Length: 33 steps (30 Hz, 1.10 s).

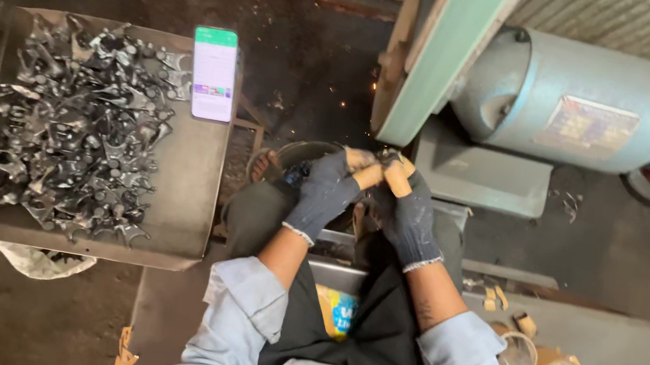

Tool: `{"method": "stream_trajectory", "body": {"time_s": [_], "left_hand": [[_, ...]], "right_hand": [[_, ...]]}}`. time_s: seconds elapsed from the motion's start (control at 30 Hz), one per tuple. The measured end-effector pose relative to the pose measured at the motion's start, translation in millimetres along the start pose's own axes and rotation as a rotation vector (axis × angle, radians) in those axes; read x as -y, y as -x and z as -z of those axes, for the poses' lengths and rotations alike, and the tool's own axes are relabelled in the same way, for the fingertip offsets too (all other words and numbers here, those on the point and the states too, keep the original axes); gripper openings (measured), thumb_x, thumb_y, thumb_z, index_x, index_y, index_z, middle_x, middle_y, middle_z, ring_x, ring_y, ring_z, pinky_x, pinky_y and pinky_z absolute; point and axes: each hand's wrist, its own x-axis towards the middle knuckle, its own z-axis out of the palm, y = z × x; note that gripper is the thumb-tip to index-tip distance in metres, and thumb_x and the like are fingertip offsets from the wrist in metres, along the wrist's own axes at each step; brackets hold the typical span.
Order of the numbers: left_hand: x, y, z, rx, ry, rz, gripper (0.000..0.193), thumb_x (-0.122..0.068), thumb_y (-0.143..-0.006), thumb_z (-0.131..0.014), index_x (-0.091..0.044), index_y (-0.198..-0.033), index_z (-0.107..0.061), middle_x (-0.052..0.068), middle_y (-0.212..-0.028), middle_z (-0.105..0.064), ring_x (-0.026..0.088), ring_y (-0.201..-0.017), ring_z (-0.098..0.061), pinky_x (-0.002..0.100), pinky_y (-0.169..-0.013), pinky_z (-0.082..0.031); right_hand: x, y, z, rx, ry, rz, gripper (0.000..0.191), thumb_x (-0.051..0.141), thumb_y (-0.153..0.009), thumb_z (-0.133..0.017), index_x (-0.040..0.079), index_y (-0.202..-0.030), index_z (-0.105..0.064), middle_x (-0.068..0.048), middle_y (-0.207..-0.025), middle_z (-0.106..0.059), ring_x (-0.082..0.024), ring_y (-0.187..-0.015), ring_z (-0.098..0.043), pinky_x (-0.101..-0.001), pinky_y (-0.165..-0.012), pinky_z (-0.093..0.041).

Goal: The person sits on the floor at a belt grinder and grinds small metal tool parts one at a time, holding each part against the moving belt with both hands to shape and smooth it, producing sparks. Finished parts are placed in a bucket between the legs, and a tray of unground parts sits beside them.

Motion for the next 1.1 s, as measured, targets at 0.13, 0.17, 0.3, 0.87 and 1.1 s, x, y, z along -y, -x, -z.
{"method": "stream_trajectory", "body": {"time_s": [0.13,0.17,0.3,0.87,1.1], "left_hand": [[7,13,-19,-0.095,0.2,0.025,0.036,-0.028,-0.103,-0.061,0.001,-0.123,-0.069,0.006,-0.115,-0.072,0.015,-0.107,-0.065,0.03,-0.094,-0.051],[13,9,-23,-0.109,0.251,0.036,0.035,-0.027,-0.103,-0.062,0.002,-0.123,-0.068,0.007,-0.117,-0.072,0.014,-0.108,-0.064,0.03,-0.096,-0.05],[44,-23,-10,-0.187,-0.211,0.045,0.034,-0.024,-0.1,-0.062,0.004,-0.118,-0.068,0.015,-0.108,-0.076,0.021,-0.098,-0.07,0.034,-0.087,-0.053],[10,-15,17,0.415,-0.807,-0.209,0.023,-0.022,-0.097,-0.063,-0.004,-0.111,-0.069,0.022,-0.111,-0.071,0.04,-0.109,-0.064,0.048,-0.092,-0.051],[-5,25,18,0.269,-0.785,-0.417,0.053,-0.016,-0.079,-0.073,-0.002,-0.13,-0.066,0.024,-0.119,-0.069,0.041,-0.11,-0.065,0.045,-0.095,-0.05]], "right_hand": [[10,-5,8,-0.123,0.339,0.088,0.03,0.023,-0.1,-0.066,-0.002,-0.117,-0.068,-0.007,-0.107,-0.073,-0.015,-0.097,-0.067,-0.0295,-0.089,-0.054],[10,-10,10,-0.099,0.328,0.046,0.03,0.024,-0.1,-0.066,-0.003,-0.114,-0.068,-0.008,-0.106,-0.074,-0.016,-0.095,-0.068,-0.0298,-0.088,-0.055],[-4,-33,16,-0.182,0.437,-0.053,0.029,0.025,-0.097,-0.067,0.001,-0.113,-0.069,-0.004,-0.1,-0.073,-0.013,-0.087,-0.067,-0.0275,-0.078,-0.054],[33,40,-9,0.023,0.591,0.017,0.027,0.022,-0.099,-0.067,0.0,-0.115,-0.068,-0.007,-0.098,-0.075,-0.017,-0.087,-0.068,-0.0313,-0.079,-0.055],[33,72,-21,-0.097,0.73,-0.076,0.038,0.032,-0.1,-0.064,-0.002,-0.115,-0.07,-0.007,-0.09,-0.073,-0.017,-0.082,-0.06,-0.0303,-0.072,-0.048]]}}
